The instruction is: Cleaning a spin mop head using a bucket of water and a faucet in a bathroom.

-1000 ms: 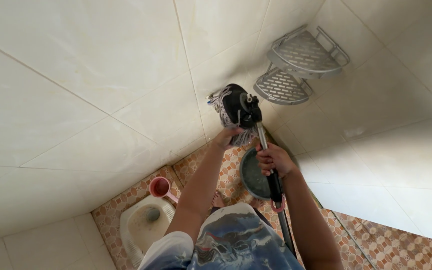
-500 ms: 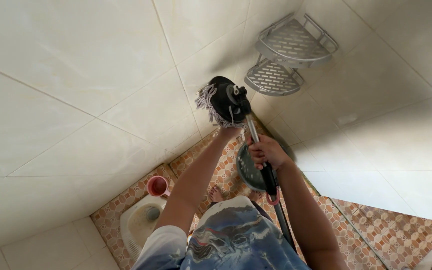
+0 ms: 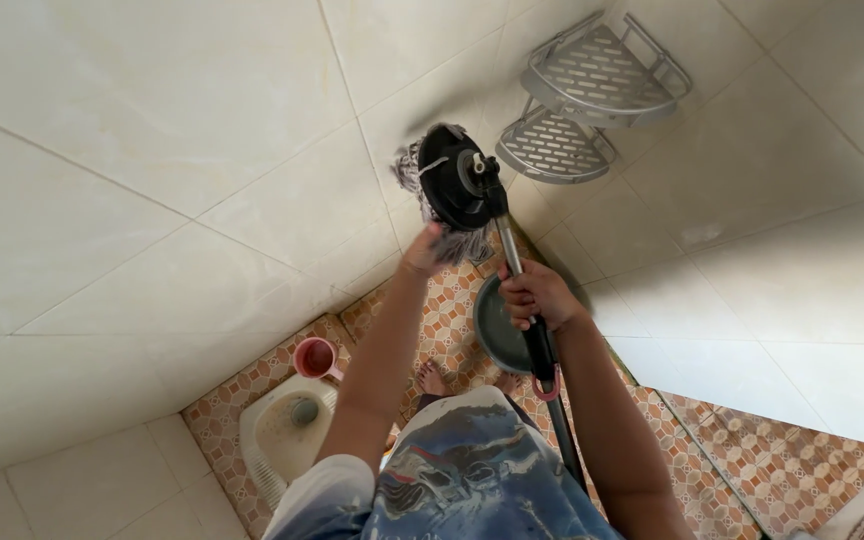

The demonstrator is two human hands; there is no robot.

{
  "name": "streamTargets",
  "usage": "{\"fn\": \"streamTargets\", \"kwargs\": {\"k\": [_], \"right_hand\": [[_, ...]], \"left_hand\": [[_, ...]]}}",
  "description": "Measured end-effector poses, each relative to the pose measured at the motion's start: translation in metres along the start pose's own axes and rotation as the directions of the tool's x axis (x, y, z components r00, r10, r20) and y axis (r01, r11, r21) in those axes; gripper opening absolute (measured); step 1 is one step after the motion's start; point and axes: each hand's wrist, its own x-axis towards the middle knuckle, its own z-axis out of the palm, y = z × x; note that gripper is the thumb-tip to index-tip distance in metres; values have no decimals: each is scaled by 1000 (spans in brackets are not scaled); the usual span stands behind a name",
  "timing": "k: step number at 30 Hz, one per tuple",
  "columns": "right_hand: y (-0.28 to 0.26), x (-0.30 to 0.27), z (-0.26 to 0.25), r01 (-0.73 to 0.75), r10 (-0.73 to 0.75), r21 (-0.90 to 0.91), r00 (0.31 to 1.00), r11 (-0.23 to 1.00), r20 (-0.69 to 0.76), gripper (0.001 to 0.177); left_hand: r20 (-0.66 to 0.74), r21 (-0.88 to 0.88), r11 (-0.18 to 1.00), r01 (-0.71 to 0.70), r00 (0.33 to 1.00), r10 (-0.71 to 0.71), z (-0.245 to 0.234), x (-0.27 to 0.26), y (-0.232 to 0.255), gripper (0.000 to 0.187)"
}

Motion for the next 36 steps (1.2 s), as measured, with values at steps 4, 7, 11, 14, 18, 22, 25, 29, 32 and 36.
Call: {"fn": "streamTargets", "kwargs": {"k": [4,7,11,14,18,22,25,29,32,36], "right_hand": [[-2,1,2,0,0,-8,1000,1000,3,9],[-3,1,5,2,-2,14,1000,1000,-6,10],[-6,2,7,28,-29,-27,999,999,-46,9],[-8,0,11,-16,11,-66,997,998,-75,10],[-8,0,8,3,-7,-39,995,999,-95,10],[-10,-1,0,40,-42,-22,995,999,-86,9],[-12,-5,-7,56,-54,21,996,998,-78,9],[-12,-8,-4,58,-56,38,997,998,-44,8],[-6,-8,-4,53,-53,36,999,998,-9,9],[-9,-5,2,19,-19,23,999,1000,-26,11]], "left_hand": [[96,115,993,-39,995,28,21,9,-22,59],[58,272,957,-103,994,91,15,23,-44,34],[-190,494,869,-27,972,138,3,43,-64,22],[-69,786,597,-158,938,340,24,44,-52,32],[161,946,181,-268,876,454,14,55,-50,39],[-4,976,211,-59,959,283,19,46,-22,43],[-36,718,694,39,999,-19,-33,32,11,51],[-81,-124,992,-25,997,15,-32,9,8,70],[141,178,979,97,982,-123,29,2,5,53],[104,298,952,72,989,-108,-13,42,-46,45]]}}
